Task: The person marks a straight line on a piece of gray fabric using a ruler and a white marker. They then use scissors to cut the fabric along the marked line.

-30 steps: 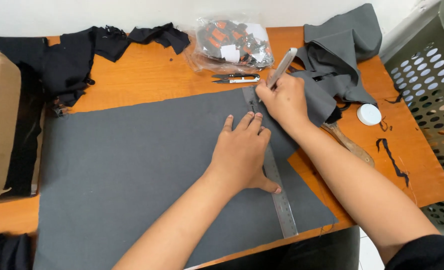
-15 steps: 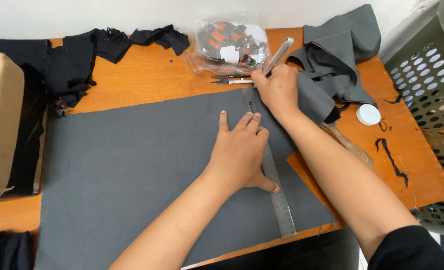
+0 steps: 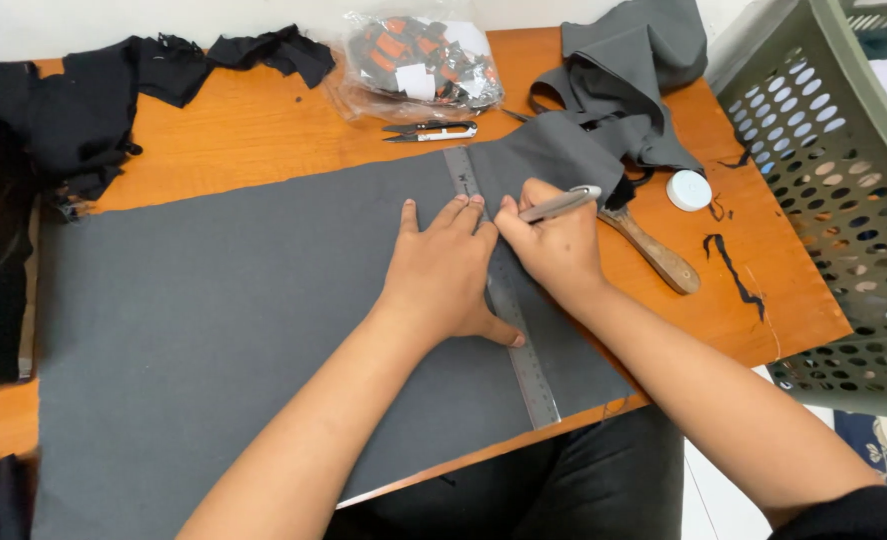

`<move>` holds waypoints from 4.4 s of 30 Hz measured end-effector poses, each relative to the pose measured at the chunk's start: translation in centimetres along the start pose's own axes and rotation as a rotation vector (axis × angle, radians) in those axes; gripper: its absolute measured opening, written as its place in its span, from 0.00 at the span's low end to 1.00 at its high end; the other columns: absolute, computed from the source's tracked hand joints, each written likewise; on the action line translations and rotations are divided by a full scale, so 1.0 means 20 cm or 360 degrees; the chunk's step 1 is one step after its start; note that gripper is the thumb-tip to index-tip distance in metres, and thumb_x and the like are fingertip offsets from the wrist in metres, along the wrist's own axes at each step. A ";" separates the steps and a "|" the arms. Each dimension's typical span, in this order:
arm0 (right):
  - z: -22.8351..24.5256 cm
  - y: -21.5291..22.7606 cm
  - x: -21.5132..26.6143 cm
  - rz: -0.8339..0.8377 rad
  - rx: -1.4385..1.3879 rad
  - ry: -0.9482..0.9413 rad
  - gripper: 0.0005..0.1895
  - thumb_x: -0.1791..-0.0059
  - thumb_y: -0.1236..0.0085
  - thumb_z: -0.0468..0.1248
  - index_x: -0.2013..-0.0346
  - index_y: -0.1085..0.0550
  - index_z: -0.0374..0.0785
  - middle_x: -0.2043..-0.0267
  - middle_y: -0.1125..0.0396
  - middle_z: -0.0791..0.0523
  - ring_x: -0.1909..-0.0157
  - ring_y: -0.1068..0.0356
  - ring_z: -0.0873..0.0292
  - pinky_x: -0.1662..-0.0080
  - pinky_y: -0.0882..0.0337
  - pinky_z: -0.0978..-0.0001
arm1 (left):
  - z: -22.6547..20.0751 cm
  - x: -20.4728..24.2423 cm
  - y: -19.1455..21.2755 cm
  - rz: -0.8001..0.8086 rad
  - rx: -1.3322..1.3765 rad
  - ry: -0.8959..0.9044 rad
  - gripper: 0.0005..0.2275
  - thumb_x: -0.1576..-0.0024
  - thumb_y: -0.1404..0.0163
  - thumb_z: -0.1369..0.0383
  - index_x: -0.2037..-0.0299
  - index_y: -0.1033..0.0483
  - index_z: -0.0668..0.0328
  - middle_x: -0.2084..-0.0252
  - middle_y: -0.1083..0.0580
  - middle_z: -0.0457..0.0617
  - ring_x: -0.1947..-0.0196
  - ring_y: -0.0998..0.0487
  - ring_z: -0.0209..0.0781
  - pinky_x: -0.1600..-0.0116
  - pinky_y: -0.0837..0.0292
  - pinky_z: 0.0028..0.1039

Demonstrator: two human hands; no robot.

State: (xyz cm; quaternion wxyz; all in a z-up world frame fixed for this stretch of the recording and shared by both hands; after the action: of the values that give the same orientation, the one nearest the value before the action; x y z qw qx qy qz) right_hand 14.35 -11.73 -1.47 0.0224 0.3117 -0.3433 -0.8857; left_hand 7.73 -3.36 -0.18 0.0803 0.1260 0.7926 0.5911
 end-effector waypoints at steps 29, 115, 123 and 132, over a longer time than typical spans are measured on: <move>0.08 0.43 0.69 0.0354 -0.0070 -0.0687 0.18 0.64 0.46 0.35 0.95 0.42 0.39 0.92 0.45 0.61 0.86 0.46 0.68 0.80 0.47 0.77 | 0.05 -0.04 -0.13 0.0040 -0.0108 0.0025 0.47 0.76 0.43 0.35 0.50 0.40 0.60 0.39 0.49 0.54 0.38 0.53 0.44 0.44 0.58 0.58; 0.04 0.27 0.52 0.0675 -0.0545 -0.0341 0.16 0.61 0.46 0.37 0.92 0.37 0.38 0.93 0.38 0.55 0.90 0.40 0.64 0.84 0.41 0.80 | 0.07 0.02 -0.14 0.0256 0.0128 0.0081 0.48 0.66 0.54 0.38 0.41 0.57 0.64 0.36 0.58 0.52 0.35 0.65 0.42 0.40 0.84 0.52; 0.08 0.23 0.53 0.0861 -0.0691 -0.0125 0.17 0.63 0.44 0.35 0.94 0.39 0.41 0.94 0.40 0.58 0.92 0.41 0.64 0.85 0.42 0.79 | 0.07 0.02 -0.14 0.0239 0.0152 0.0087 0.48 0.67 0.53 0.38 0.41 0.56 0.63 0.36 0.59 0.52 0.36 0.65 0.42 0.40 0.85 0.52; 0.07 0.24 0.53 0.0865 -0.0953 -0.0123 0.15 0.65 0.44 0.31 0.94 0.39 0.39 0.95 0.42 0.58 0.92 0.44 0.64 0.85 0.43 0.79 | 0.08 0.02 -0.15 0.0248 0.0158 0.0071 0.48 0.67 0.52 0.38 0.41 0.56 0.64 0.36 0.58 0.53 0.36 0.64 0.42 0.40 0.86 0.52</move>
State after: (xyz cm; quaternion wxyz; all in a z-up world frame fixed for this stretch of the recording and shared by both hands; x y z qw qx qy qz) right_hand 4.21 -17.25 -3.36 0.3325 0.1559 -0.1407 -0.9194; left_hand 7.43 -2.65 -3.45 0.0100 0.1780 0.8102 0.5584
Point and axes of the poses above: each hand's wrist, its own x-axis away from the middle knuckle, its own y-axis out of the back of the hand, z = x × y, the point moved 9 cm from there along -x, towards the middle knuckle
